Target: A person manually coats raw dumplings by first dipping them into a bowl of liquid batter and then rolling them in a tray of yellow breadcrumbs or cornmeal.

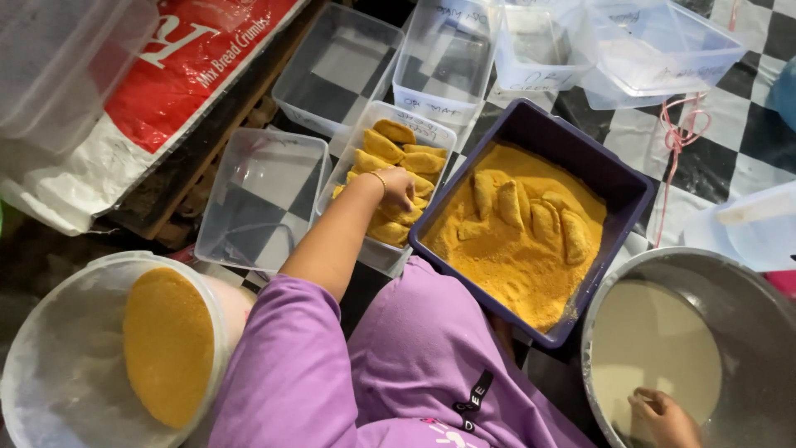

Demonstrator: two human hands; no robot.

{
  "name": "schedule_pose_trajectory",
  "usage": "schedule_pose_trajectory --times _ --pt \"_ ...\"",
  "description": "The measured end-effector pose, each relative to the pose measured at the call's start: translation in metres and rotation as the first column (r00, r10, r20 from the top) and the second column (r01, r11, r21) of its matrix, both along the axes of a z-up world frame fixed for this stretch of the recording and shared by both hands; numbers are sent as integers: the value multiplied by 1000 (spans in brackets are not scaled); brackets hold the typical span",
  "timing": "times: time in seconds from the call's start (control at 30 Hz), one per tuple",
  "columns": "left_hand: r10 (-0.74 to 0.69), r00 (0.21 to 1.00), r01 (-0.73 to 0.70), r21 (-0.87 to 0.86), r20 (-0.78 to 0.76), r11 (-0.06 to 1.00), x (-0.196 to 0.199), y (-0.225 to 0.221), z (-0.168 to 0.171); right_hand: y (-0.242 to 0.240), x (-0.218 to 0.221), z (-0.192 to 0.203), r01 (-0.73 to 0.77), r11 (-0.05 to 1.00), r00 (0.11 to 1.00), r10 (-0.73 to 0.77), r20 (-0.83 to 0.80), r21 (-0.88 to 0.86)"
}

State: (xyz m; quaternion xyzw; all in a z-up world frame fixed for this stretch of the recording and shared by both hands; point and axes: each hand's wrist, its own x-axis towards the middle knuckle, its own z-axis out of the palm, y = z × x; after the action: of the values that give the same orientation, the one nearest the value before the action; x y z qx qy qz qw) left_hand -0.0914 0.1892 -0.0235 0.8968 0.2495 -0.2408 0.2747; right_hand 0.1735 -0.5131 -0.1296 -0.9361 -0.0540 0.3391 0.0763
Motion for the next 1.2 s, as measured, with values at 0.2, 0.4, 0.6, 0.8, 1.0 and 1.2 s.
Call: schedule_pose_trajectory --times 0.2,0.4,0.6,0.8,1.0,1.2 --pt "227 728 -267 -38 647 963 45 -32 -18 7 -8 18 -52 999 998 52 37 8" --pt "805 474 -550 -593 357 588 163 -92 -154 22 -16 38 -29 999 998 28 57 16" --pt "874 446 -763 -427 196 485 205 -116 -174 13 -13 41 -45 999 997 45 62 -1" --pt "749 505 -737 -238 428 633 141 -150 -66 22 -14 41 -61 997 997 58 59 42" --pt "779 388 -506 -593 492 626 132 -145 -77 13 -9 32 -129 991 990 130 49 -23" --pt "-143 869 63 180 474 982 77 -172 46 10 -3 14 -76 997 997 76 9 -18"
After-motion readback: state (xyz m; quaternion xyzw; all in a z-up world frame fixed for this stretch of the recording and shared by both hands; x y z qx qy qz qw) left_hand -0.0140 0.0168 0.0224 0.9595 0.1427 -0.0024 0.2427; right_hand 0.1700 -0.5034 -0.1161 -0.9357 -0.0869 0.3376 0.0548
